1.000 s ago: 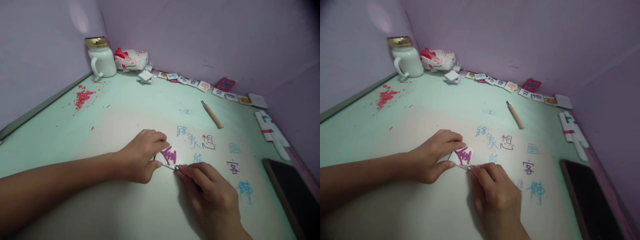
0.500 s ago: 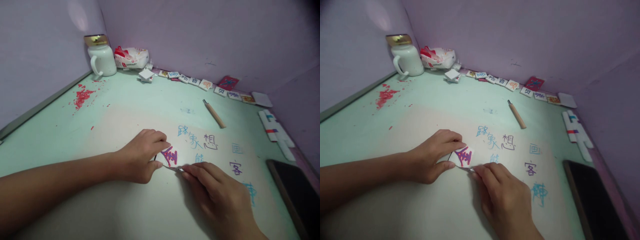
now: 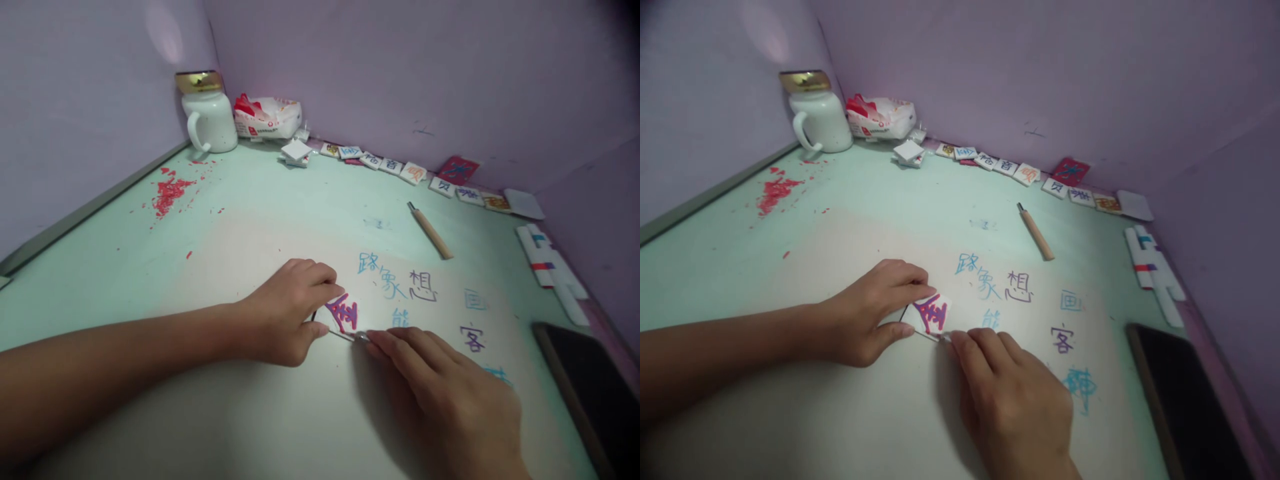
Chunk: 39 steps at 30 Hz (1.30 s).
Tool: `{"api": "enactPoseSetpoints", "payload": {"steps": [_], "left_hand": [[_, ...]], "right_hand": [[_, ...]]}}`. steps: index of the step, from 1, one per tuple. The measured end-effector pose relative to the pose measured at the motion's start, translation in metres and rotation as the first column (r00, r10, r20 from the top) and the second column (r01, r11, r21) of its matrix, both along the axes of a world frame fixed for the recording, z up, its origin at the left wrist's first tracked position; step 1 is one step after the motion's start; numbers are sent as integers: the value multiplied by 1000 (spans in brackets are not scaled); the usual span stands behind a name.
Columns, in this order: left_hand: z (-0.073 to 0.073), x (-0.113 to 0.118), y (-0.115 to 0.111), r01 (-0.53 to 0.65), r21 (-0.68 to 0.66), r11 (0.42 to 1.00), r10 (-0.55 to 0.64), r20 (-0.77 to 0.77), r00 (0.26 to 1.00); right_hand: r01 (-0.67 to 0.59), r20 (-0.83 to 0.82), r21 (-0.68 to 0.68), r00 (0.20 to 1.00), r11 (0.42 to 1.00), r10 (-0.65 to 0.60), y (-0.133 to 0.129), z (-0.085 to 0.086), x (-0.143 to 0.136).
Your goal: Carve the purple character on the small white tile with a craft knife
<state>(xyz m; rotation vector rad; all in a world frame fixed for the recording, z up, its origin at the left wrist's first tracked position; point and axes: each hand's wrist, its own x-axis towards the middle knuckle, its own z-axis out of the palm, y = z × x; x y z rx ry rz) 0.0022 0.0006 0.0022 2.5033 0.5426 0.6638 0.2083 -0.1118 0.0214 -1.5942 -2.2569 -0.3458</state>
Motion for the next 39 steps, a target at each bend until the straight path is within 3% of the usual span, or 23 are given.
{"api": "enactPoseSetpoints", "payload": {"steps": [7,13,17,20,22,25,27,29,31,32,35,38,39], "left_hand": [[0,0,0,1,2,1000,-1,5,1000],[0,0,0,-3,1,1000,3,-2,1000],[0,0,0,8,2,1000,-8,12,1000],[0,1,0,-8,-18,1000,8,-6,1000],[0,1,1,-13,-22,1000,12,-20,1000],[3,-2,-3,-3,37,999,2,26,1000],[8,-6,-7,-14,155,988,-2,106,994],[14,-9,-12,-23,302,953,-40,200,979],[22,-10,-17,49,323,945,-134,247,960],[26,-10,-18,118,292,949,-173,168,971],[36,-7,-21,194,136,972,-200,33,979],[34,-5,-22,184,79,980,-196,184,963],[31,-4,-21,172,66,983,-181,165,970]], "right_hand": [[75,11,-55,997,996,-74,-3,4,-6],[-69,-85,-122,995,990,59,-5,8,-6],[-4,-61,-45,998,999,1,-6,10,-4],[2,-86,-83,996,997,-9,-7,6,-5],[-2,-189,-124,982,992,-22,-8,2,-6],[29,-436,-158,895,987,-96,-10,1,-7],[160,-581,-116,789,980,-197,-10,4,-8],[353,-701,-81,645,932,-305,-10,9,-7],[464,-778,-81,524,882,-346,-8,12,-6],[474,-796,-84,497,877,-345,-7,12,-5],[423,-800,-43,528,905,-285,-3,8,-3],[397,-791,-8,559,918,-249,-2,4,-2],[396,-790,-2,563,918,-244,-2,4,-2]]}}
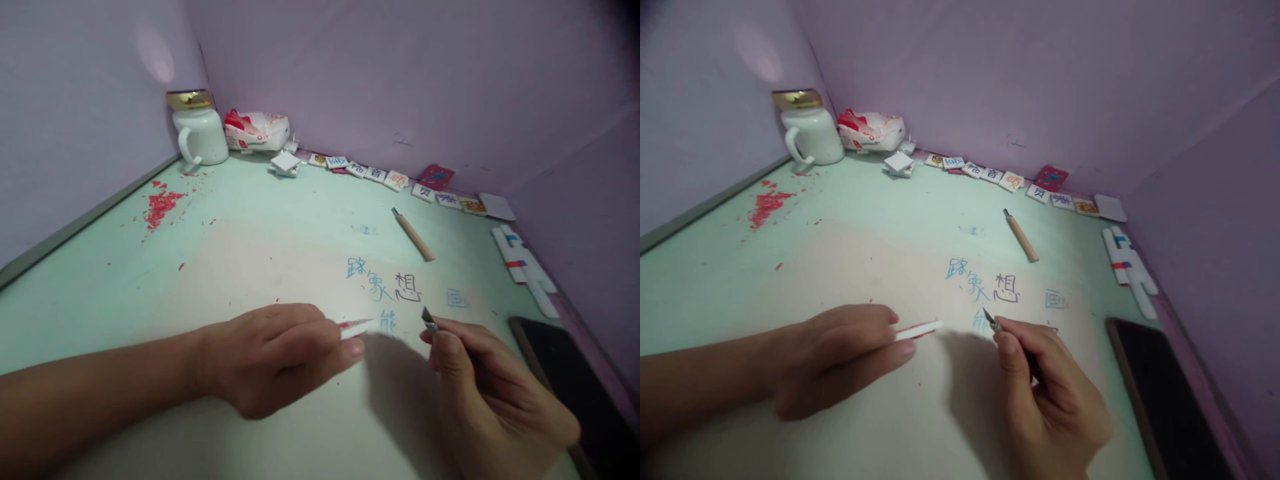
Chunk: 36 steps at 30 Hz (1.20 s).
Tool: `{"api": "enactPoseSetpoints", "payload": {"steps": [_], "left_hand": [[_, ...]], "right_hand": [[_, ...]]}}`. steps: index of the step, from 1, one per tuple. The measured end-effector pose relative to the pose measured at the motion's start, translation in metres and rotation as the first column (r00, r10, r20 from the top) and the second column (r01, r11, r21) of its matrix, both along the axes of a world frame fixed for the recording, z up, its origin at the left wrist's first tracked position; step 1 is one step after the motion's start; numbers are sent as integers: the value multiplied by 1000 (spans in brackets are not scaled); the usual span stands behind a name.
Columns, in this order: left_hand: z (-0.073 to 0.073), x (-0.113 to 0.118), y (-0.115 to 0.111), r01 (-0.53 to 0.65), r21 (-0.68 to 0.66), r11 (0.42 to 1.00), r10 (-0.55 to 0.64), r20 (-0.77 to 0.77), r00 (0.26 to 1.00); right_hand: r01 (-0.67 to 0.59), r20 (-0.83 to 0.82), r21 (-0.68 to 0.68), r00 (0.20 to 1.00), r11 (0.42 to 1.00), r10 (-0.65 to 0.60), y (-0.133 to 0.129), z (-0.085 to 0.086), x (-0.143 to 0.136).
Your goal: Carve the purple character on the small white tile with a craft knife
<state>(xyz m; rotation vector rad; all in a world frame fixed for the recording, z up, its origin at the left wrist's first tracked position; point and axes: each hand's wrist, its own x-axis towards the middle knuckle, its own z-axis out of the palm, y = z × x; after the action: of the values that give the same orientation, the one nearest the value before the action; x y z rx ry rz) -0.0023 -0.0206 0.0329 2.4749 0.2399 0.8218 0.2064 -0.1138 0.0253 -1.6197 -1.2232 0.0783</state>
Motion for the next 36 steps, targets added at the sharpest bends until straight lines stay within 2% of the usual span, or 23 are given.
{"api": "enactPoseSetpoints", "payload": {"steps": [2,5,8,11,15,19,25,32,34,36], "left_hand": [[-10,0,4,-35,-13,999,34,-50,998],[-25,-1,17,-94,-10,996,94,-7,996],[-31,-1,29,-302,-50,952,299,-53,953],[-27,1,30,-450,-57,891,442,-116,889],[-20,10,16,-453,-5,892,444,-189,876],[-18,19,7,-466,98,880,470,-337,816],[-20,16,11,-421,77,904,423,-308,852],[-20,16,12,-436,38,899,427,-297,854],[-20,17,11,-450,35,893,438,-307,845],[-21,16,11,-454,32,890,441,-309,843]], "right_hand": [[-4,1,-4,1000,1000,4,-1,0,1],[0,8,-34,1000,999,0,-2,-1,3],[30,23,-107,999,994,-28,-3,-5,5],[24,-83,-167,996,986,-38,-3,-9,6],[-43,-331,-146,943,988,-8,-1,-12,5],[-155,-462,-159,885,975,66,0,-18,8],[-225,-551,-235,832,946,62,-3,-22,9],[-372,-723,-254,686,893,80,0,-18,9],[-376,-720,-277,691,884,68,0,-20,12],[-374,-676,-304,732,876,78,-1,-21,15]]}}
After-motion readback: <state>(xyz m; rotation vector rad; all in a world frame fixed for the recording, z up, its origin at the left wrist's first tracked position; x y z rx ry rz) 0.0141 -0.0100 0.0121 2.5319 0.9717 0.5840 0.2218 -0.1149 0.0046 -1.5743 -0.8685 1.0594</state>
